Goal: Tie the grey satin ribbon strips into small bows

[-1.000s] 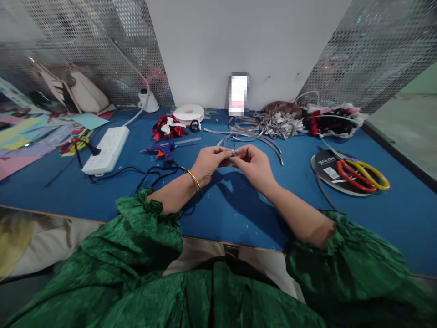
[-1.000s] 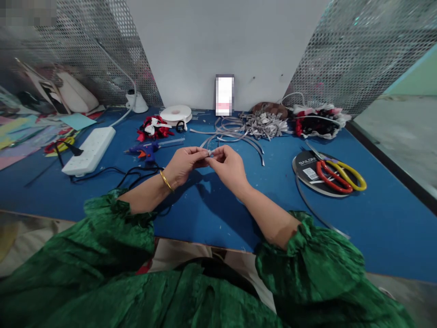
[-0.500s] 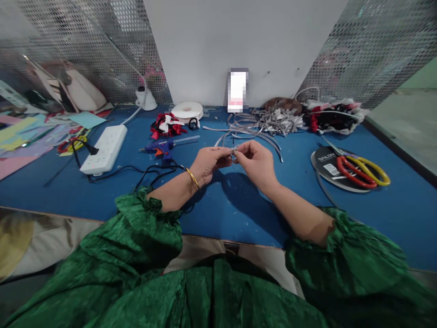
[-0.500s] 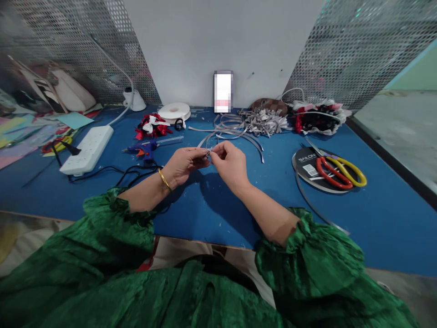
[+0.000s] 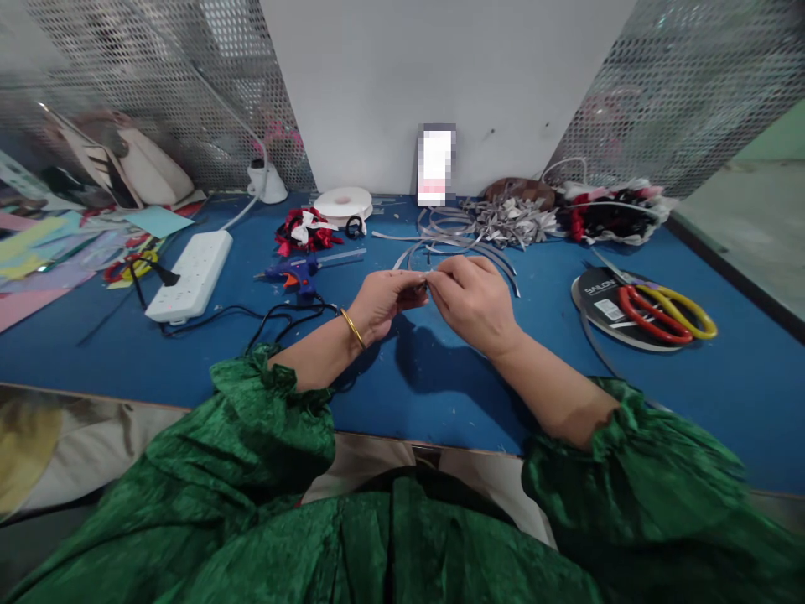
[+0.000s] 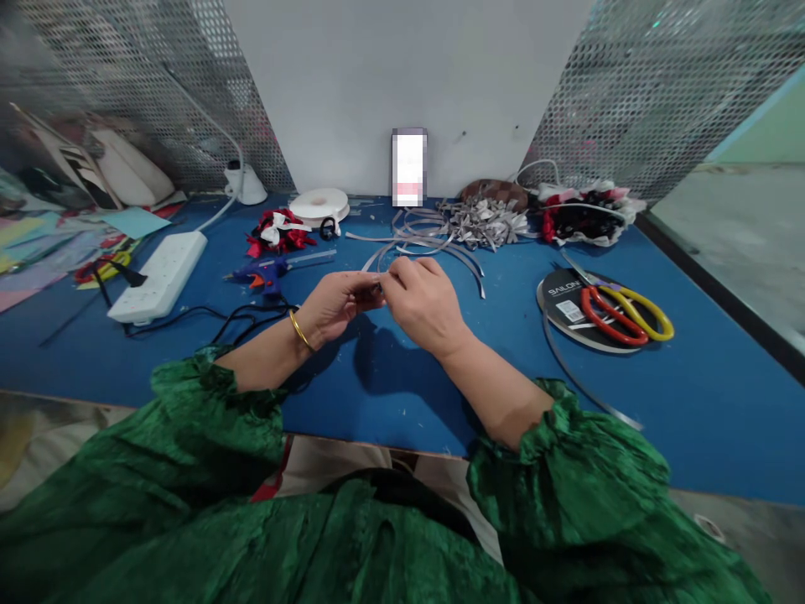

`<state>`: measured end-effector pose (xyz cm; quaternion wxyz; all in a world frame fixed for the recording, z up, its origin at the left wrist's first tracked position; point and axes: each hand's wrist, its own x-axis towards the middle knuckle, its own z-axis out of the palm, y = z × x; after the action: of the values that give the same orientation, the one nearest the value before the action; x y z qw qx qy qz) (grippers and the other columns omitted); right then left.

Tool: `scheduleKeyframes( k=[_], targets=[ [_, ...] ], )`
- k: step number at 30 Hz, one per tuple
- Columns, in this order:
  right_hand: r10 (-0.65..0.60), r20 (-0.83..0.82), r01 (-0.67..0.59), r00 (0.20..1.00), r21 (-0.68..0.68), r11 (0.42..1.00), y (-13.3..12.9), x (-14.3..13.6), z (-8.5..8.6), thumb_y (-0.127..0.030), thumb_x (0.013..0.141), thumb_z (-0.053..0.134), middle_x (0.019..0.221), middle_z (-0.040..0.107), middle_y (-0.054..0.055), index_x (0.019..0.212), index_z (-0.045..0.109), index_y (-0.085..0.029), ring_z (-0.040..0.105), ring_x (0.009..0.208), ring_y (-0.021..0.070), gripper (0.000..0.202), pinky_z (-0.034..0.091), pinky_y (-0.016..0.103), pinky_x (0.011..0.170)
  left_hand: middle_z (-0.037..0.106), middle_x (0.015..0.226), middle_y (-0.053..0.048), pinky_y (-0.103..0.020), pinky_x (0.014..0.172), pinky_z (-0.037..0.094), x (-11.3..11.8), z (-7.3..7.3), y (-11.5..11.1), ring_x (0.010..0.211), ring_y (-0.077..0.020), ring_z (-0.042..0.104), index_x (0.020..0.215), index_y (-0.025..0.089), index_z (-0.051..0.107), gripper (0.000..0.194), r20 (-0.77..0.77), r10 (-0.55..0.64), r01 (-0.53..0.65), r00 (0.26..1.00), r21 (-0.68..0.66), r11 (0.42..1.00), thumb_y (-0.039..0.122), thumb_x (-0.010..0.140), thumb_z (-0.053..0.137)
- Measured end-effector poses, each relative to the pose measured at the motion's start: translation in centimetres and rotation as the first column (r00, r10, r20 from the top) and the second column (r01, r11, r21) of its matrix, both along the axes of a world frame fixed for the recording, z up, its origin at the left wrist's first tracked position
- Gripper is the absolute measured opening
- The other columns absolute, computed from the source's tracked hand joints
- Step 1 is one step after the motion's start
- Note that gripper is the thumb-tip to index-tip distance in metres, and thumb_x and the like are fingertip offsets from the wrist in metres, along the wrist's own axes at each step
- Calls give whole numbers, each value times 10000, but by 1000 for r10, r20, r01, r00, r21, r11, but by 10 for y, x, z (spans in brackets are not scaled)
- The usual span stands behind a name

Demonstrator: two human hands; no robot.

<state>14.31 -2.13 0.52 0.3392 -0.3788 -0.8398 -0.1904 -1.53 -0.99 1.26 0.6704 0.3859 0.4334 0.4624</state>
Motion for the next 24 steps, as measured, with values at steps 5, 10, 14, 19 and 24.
scheduleKeyframes(
  k=[5,10,14,19,24],
  targets=[
    [7,-44,-7,999,-1,1000,2,-1,-2,-163,922,468,841,613,72,817,639,-182,542,773,185,202,414,339,765,633,636,-25,-299,700,503,0,0,0,617,-103,578,696,94,677,176,-32,-17,19,999,38,999,234,616,746],
    [-38,-328,-17,944,-162,987,2,-3,-4,-157,861,536,827,614,51,776,626,-193,554,737,172,128,425,303,671,666,694,-35,-328,773,509,0,-3,2,661,-114,611,748,101,705,240,-37,-33,37,999,98,994,234,567,790],
    [-42,-377,-39,925,-205,978,-1,-5,-2,-146,838,542,819,613,45,764,626,-201,563,736,174,125,433,308,681,677,719,-38,-320,778,508,0,-3,2,674,-115,614,759,112,720,228,-71,25,-12,997,179,984,248,586,781],
    [-38,-432,-75,901,-242,967,-3,-7,-1,-153,832,541,805,605,42,765,628,-205,570,732,171,122,447,307,683,684,738,-41,-311,778,504,1,0,1,686,-113,610,748,122,721,195,-110,70,-44,991,225,973,235,595,764],
    [-38,-426,-70,904,-234,970,-1,-6,-3,-177,843,546,816,620,40,790,633,-214,578,730,172,109,449,313,692,701,778,-53,-319,792,508,1,0,0,713,-123,623,773,133,736,220,-91,49,-28,995,212,977,261,597,769]
  ],
)
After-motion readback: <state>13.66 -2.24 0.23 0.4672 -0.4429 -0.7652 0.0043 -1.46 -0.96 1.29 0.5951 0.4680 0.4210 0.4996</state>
